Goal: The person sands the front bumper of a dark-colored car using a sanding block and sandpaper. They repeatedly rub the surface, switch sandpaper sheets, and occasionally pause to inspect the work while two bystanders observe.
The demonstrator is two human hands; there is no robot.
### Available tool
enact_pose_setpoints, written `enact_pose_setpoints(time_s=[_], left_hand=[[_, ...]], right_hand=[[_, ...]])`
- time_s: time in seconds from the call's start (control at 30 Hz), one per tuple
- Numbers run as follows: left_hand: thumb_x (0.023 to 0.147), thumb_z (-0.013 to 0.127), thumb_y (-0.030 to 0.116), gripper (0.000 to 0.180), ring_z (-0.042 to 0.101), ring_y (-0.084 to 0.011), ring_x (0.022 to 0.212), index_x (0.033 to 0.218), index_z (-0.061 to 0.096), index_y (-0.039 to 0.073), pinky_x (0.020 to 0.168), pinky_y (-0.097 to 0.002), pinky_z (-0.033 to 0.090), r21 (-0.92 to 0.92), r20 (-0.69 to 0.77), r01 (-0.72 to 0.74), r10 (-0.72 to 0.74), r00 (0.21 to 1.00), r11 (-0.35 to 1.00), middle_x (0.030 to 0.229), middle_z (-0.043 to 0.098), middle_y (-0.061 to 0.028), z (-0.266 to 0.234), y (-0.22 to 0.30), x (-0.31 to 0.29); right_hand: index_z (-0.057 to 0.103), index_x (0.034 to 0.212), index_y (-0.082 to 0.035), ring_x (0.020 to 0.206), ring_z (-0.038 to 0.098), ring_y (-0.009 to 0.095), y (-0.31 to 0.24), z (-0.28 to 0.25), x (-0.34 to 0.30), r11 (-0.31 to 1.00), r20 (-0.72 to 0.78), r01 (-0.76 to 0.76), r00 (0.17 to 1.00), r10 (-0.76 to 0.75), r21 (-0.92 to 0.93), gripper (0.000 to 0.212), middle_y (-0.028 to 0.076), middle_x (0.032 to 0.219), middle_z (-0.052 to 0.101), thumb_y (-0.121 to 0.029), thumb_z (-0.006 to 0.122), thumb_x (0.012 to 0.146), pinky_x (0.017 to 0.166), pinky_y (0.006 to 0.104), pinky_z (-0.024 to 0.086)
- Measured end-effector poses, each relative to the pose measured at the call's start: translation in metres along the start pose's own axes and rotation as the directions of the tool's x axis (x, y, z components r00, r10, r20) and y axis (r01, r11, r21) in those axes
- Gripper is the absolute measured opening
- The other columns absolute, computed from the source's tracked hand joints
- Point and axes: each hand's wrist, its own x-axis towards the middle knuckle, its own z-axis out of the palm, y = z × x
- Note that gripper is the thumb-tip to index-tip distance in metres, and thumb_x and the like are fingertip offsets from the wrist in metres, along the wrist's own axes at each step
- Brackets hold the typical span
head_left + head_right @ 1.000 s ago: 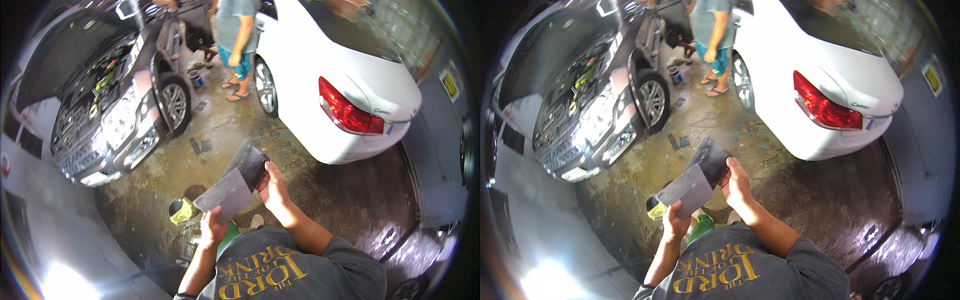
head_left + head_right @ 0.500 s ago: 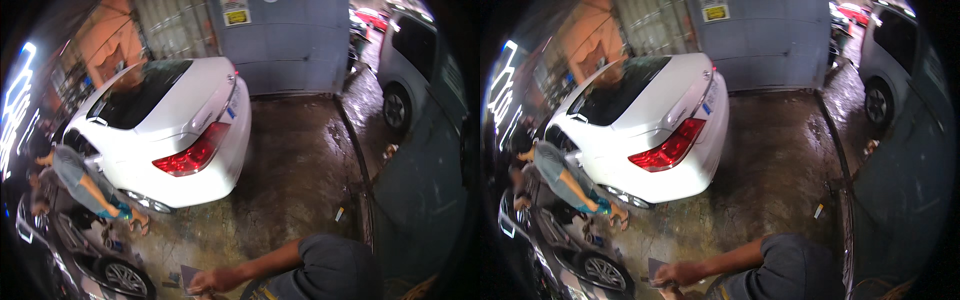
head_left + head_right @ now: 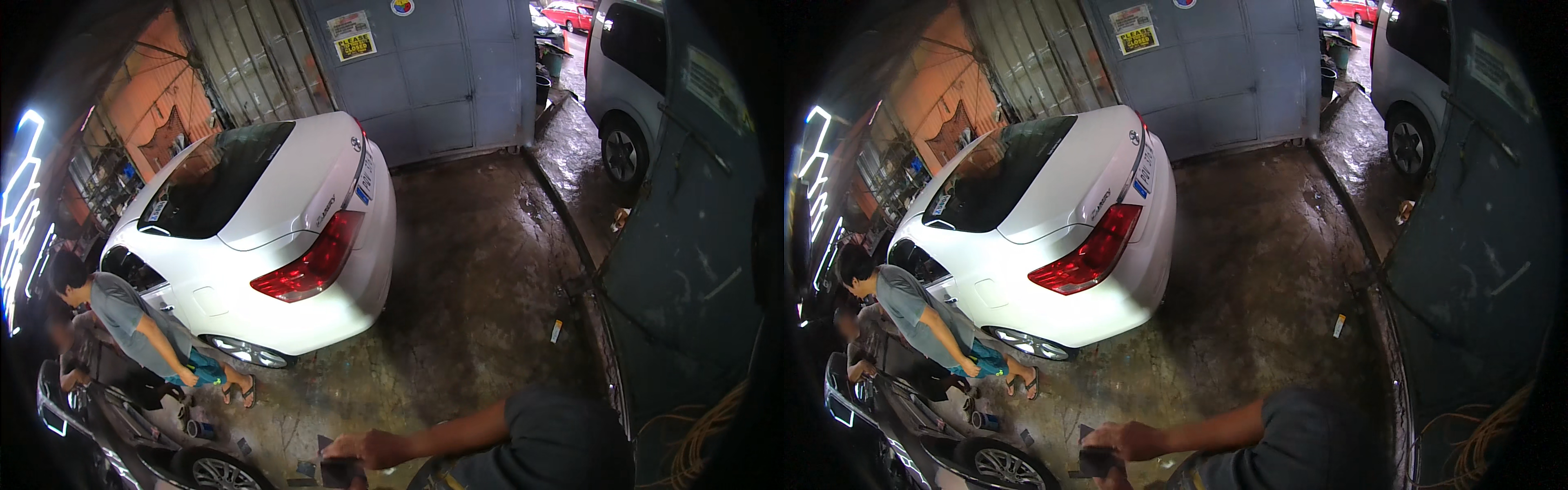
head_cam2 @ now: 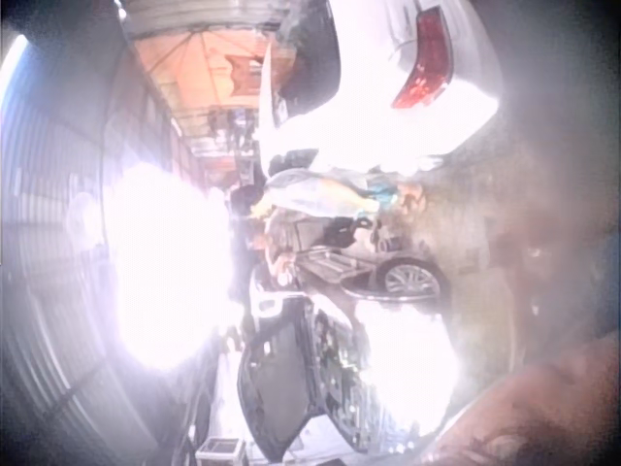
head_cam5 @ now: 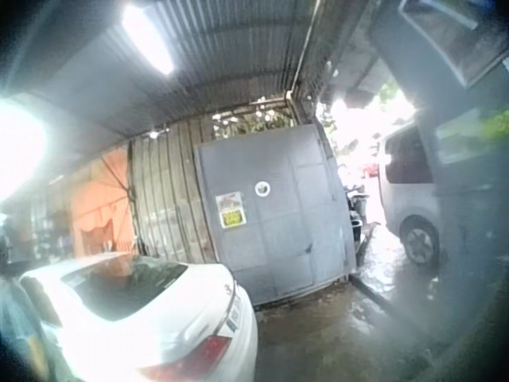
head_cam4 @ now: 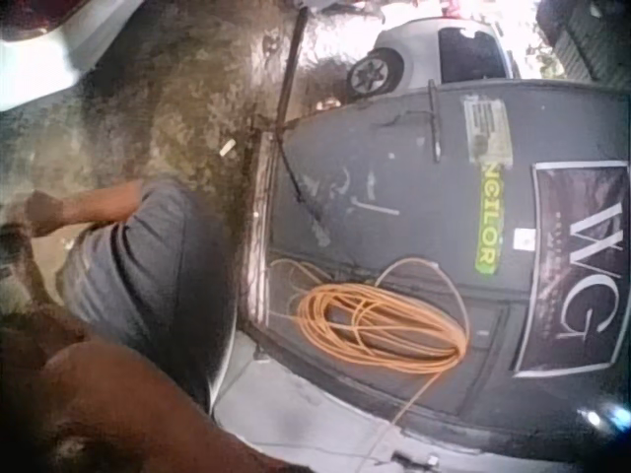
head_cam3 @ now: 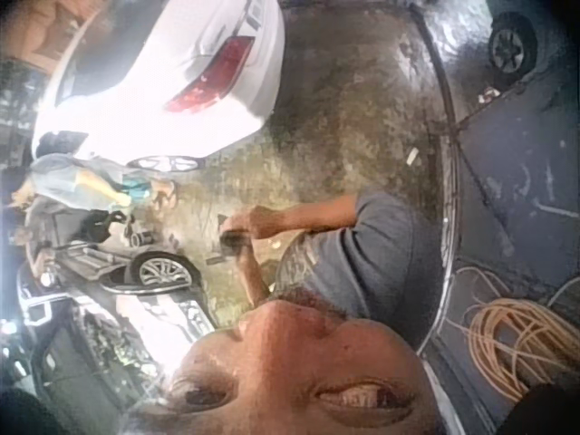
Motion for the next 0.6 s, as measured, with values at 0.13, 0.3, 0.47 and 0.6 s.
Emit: enact_pose_setpoints(time_s=[0.13,0.3,0.47,0.6], left_hand=[[0.088,0.066,0.004,0.048,0.060,-0.0227,0.111,0.134,0.053,-0.002,0.096,-0.0357,0.051,0.015,-0.012,-0.025,0.025,1.000,1.000,0.122,0.062,-0.0103,-0.020,0.007,-0.002],[0.089,0.067,0.005,0.048,0.060,-0.0226,0.111,0.134,0.053,-0.002,0.096,-0.0356,0.050,0.018,-0.003,-0.040,0.040,0.999,0.999,0.122,0.062,-0.0105,-0.034,0.009,-0.010],[0.089,0.067,0.006,0.048,0.060,-0.0226,0.111,0.135,0.053,-0.002,0.096,-0.0355,0.050,0.049,-0.026,-0.053,0.054,0.998,0.997,0.123,0.062,-0.0106,-0.050,0.014,-0.017],[0.090,0.068,0.006,0.049,0.060,-0.0225,0.112,0.135,0.053,-0.003,0.096,-0.0355,0.050,0.060,-0.019,-0.069,0.070,0.997,0.996,0.123,0.062,-0.0108,-0.055,0.015,-0.022]], right_hand=[[0.061,0.132,-0.013,0.116,0.064,0.032,-0.051,0.035,-0.013,0.840,-0.041,0.541,0.839,-0.542,-0.035,0.038,0.011,0.128,0.065,-0.014,0.060,0.094,0.089,0.0396,0.056],[0.058,0.135,-0.008,0.124,0.059,0.032,-0.028,0.034,0.012,0.998,-0.016,-0.044,0.999,0.045,0.043,0.039,0.013,0.129,0.063,-0.011,0.055,0.096,0.097,0.0404,0.053],[0.059,0.132,-0.006,0.118,0.061,0.036,-0.064,0.068,-0.007,0.935,-0.007,0.354,0.935,-0.354,0.031,0.040,0.016,0.128,0.063,-0.015,0.060,0.093,0.094,0.0412,0.053],[0.056,0.140,-0.011,0.123,0.061,0.031,-0.042,0.052,0.015,0.992,-0.017,0.123,0.992,-0.123,0.020,0.040,0.013,0.139,0.059,-0.014,0.056,0.100,0.094,0.0379,0.056]])
